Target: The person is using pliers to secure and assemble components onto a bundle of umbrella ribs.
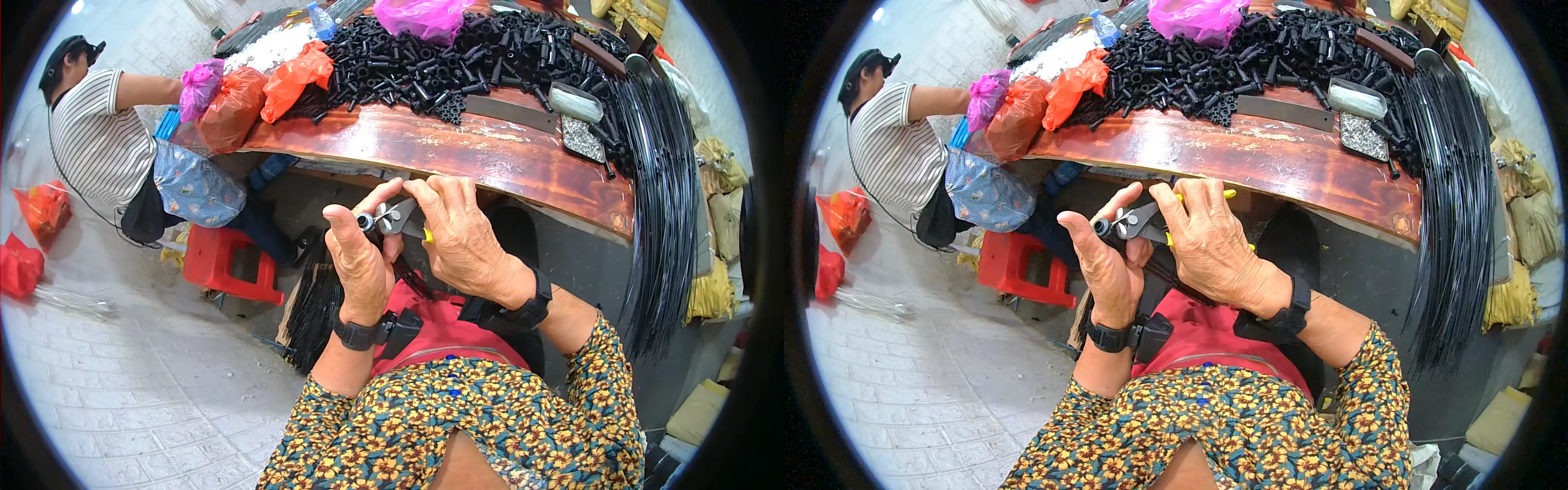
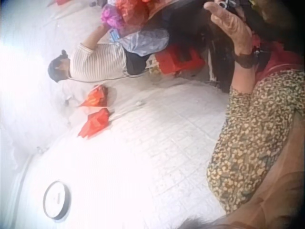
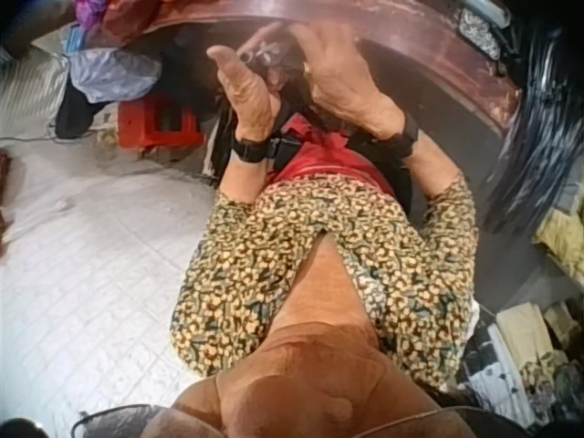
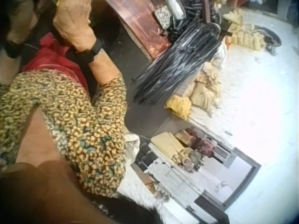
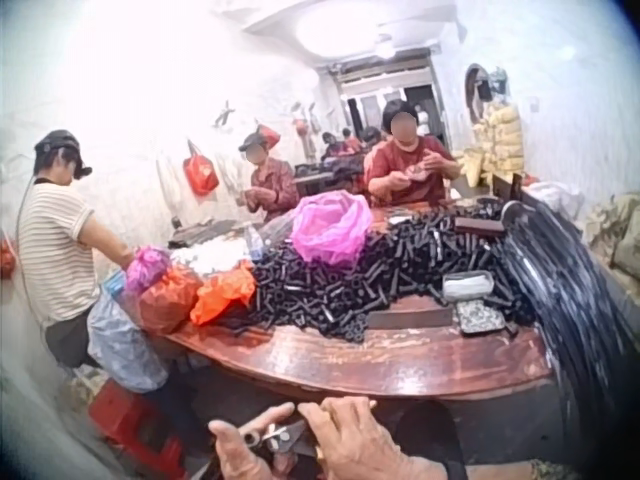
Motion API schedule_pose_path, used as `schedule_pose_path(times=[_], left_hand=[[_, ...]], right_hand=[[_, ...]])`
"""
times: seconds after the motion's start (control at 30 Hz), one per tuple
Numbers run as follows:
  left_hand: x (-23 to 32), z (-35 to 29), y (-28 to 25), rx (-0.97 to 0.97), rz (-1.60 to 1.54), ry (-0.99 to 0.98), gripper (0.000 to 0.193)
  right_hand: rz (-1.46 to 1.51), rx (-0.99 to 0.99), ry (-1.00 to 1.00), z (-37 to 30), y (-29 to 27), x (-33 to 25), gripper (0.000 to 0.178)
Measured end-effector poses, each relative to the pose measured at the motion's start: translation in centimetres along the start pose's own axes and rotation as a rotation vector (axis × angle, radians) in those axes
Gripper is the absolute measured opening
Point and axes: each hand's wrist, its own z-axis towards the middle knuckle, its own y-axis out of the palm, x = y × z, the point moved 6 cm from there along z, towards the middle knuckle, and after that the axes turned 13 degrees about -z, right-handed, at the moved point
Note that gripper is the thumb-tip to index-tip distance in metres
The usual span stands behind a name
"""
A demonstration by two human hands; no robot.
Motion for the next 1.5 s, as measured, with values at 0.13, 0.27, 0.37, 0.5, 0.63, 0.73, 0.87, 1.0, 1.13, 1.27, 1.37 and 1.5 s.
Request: schedule_pose_path(times=[0.13,0.27,0.37,0.5,0.63,0.73,0.87,1.0,1.13,1.27,1.37,1.5], left_hand=[[0.0,0.1,0.1,-0.005,-0.022,-0.009,0.088],[-0.2,-0.1,-0.2,-0.042,-0.042,-0.042,0.088],[-0.2,-0.4,-0.3,-0.084,-0.03,-0.046,0.088],[-0.3,-0.9,-0.4,-0.163,-0.072,-0.049,0.08],[0.2,-1.8,-0.2,-0.342,-0.045,-0.104,0.058],[0.9,-2.3,-0.1,-0.499,0.182,-0.103,0.063],[1.2,-2.0,-1.2,-0.379,0.123,-0.097,0.048],[1.8,-1.7,-1.6,-0.267,0.142,-0.038,0.07],[1.9,-1.6,-1.1,-0.525,0.021,-0.117,0.084],[1.8,-1.7,-0.7,-0.513,0.224,-0.097,0.065],[1.8,-1.7,-1.2,-0.425,0.189,-0.102,0.057],[1.7,-1.0,-0.8,-0.34,0.079,-0.098,0.061]], right_hand=[[-0.053,0.076,-0.019,0.1,-0.4,0.0,0.058],[-0.14,0.103,-0.077,0.2,-0.3,0.3,0.051],[-0.229,0.136,-0.079,0.3,-0.6,0.7,0.041],[-0.196,0.119,-0.217,1.8,-2.9,1.1,0.03],[0.32,-0.446,-0.473,2.9,-1.7,2.3,0.033],[1.045,-1.61,0.044,-1.7,0.5,1.5,0.037],[0.586,-1.047,-0.188,1.2,-0.7,1.1,0.052],[-0.236,-0.136,-0.425,2.7,-5.3,-1.1,0.035],[0.634,-0.721,-0.156,0.8,-1.4,1.2,0.03],[1.357,-1.616,0.257,-4.1,1.2,-0.7,0.046],[0.675,-1.205,-0.038,-0.5,-0.3,0.7,0.056],[-0.196,-0.186,-0.377,2.3,-5.5,-0.3,0.044]])
